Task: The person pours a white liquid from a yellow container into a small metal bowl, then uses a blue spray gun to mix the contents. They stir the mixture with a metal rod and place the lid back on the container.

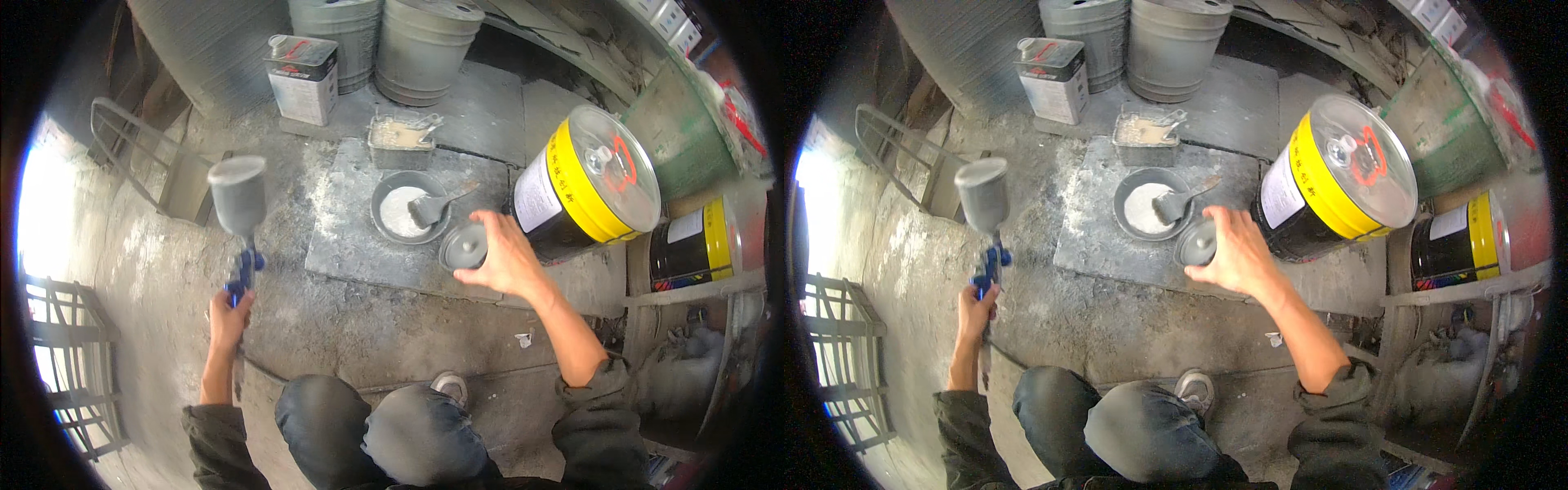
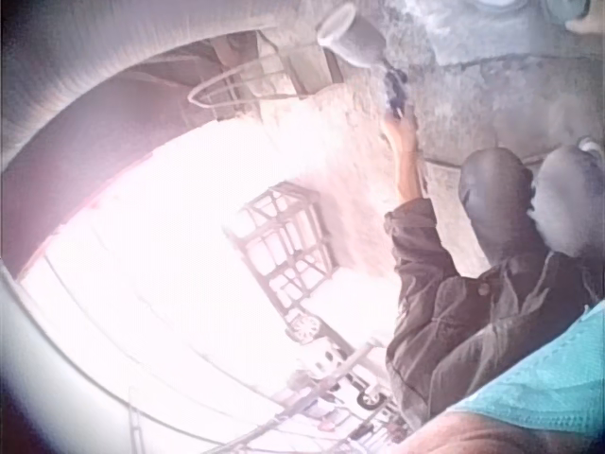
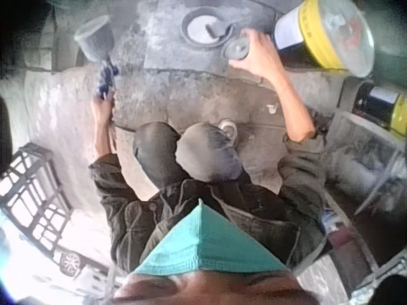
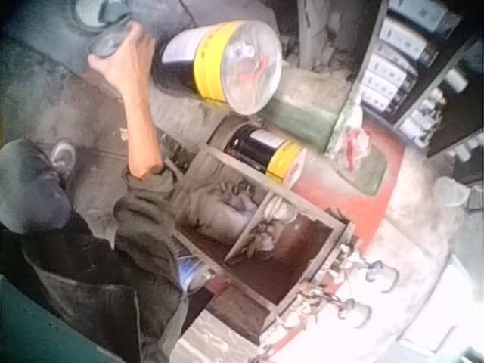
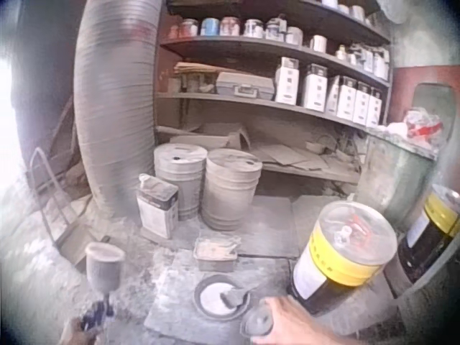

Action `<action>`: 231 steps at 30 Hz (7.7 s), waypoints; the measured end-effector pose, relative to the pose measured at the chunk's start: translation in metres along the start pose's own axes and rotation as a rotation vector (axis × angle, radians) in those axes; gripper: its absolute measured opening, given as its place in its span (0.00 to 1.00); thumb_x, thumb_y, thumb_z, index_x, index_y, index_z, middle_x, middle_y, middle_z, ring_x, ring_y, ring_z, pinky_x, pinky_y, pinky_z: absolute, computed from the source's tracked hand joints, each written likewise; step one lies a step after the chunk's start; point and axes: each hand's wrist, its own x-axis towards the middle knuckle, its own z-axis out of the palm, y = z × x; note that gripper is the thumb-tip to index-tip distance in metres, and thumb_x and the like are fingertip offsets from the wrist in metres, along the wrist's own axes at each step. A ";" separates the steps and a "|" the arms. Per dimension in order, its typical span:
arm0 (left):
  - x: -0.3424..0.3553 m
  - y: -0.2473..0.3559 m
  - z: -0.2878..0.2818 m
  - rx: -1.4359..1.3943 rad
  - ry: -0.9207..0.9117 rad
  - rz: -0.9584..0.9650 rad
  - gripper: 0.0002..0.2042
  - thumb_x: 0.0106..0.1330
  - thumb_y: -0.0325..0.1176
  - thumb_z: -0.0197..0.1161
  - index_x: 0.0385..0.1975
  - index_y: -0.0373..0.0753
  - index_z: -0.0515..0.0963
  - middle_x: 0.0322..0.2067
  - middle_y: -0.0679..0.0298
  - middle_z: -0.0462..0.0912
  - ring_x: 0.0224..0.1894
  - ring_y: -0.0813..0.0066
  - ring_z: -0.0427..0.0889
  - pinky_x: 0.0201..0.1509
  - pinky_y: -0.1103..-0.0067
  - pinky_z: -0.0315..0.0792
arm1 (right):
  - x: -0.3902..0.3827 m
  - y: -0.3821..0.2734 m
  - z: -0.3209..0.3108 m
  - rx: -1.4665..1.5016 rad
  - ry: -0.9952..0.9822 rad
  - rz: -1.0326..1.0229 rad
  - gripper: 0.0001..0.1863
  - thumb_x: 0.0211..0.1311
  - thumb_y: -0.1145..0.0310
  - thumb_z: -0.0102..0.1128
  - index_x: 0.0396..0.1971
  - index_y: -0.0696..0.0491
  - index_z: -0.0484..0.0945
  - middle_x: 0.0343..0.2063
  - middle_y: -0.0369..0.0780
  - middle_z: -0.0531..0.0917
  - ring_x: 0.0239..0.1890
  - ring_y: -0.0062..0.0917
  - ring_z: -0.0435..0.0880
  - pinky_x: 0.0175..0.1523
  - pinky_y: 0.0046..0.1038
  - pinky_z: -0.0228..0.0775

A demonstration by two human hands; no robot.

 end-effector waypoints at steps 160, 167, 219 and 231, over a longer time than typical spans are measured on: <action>-1.163 0.517 0.163 0.101 -2.224 1.162 0.28 0.48 0.33 0.74 0.52 0.39 0.76 0.50 0.54 0.79 0.54 0.51 0.76 0.57 0.65 0.69 | -1.040 -0.353 -0.659 0.043 1.650 1.605 0.23 0.48 0.73 0.75 0.46 0.58 0.80 0.32 0.35 0.80 0.28 0.14 0.72 0.30 0.15 0.66; -1.110 0.574 0.158 0.035 -2.156 1.380 0.29 0.48 0.31 0.73 0.54 0.40 0.74 0.51 0.54 0.78 0.56 0.50 0.73 0.61 0.63 0.65 | -1.023 -0.408 -0.662 -0.076 1.634 1.611 0.07 0.53 0.75 0.73 0.25 0.58 0.80 0.21 0.31 0.78 0.21 0.14 0.71 0.28 0.19 0.63; -1.293 -0.047 -0.536 0.308 -3.719 1.355 0.38 0.43 0.29 0.78 0.58 0.39 0.68 0.53 0.53 0.76 0.56 0.48 0.72 0.60 0.61 0.67 | -0.949 -1.158 -0.246 -1.289 3.029 2.603 0.17 0.73 0.65 0.47 0.46 0.63 0.77 0.21 0.41 0.82 0.19 0.19 0.80 0.23 0.20 0.68; -1.299 -0.170 -0.441 1.103 -3.079 1.369 0.48 0.50 0.27 0.77 0.69 0.34 0.52 0.67 0.45 0.55 0.67 0.53 0.63 0.64 0.62 0.68 | -1.090 -1.300 -0.114 -0.942 2.659 2.940 0.16 0.72 0.64 0.49 0.45 0.60 0.79 0.22 0.39 0.83 0.22 0.18 0.81 0.32 0.23 0.73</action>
